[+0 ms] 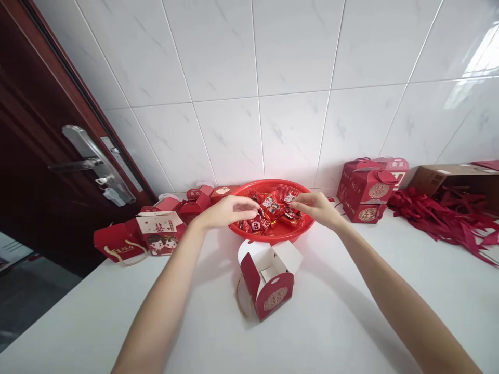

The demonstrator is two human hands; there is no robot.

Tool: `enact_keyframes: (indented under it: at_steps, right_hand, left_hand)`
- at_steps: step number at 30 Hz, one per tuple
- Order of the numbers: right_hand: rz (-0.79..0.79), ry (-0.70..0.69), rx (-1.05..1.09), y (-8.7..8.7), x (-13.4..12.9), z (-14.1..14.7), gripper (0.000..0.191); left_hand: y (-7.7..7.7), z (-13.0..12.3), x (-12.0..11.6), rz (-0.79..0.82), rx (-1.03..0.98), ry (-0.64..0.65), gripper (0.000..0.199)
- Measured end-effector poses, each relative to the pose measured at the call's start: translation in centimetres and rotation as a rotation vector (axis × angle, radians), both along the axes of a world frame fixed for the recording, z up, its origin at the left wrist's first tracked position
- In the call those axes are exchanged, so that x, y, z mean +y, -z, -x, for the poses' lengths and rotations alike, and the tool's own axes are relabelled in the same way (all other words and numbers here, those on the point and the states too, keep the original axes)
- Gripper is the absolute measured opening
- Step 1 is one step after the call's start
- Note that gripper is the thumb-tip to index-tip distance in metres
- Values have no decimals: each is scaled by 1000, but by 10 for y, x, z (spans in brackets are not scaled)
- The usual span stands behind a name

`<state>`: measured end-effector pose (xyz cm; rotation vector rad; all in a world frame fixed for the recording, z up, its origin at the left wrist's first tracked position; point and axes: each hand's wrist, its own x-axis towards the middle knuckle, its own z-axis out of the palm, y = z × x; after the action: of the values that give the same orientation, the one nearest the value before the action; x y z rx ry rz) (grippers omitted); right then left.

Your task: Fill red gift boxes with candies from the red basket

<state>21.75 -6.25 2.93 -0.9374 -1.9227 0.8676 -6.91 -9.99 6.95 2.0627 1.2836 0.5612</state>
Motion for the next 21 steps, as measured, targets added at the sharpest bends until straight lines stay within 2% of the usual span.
enact_keyframes:
  at_steps: [5, 8, 11, 15, 17, 21]
  right_hand:
    - [252, 196, 166, 12, 40, 34, 8]
    - [278, 266, 181, 18, 51, 40, 7]
    - [285, 314, 187, 24, 56, 39, 9]
    - [306, 298, 196, 30, 58, 38, 13]
    - [316, 265, 172, 34, 60, 39, 18]
    - [316, 232, 62, 44, 64, 41, 31]
  left_hand:
    - [32, -29, 85, -46, 245, -110, 50]
    - [44, -34, 110, -27, 312, -125, 62]
    - [49, -34, 112, 28, 363, -63, 70]
    - [49, -33, 104, 109, 386, 101, 29]
    - [50, -33, 103, 126, 353, 153, 22]
    - [58, -33, 108, 80, 286, 103, 18]
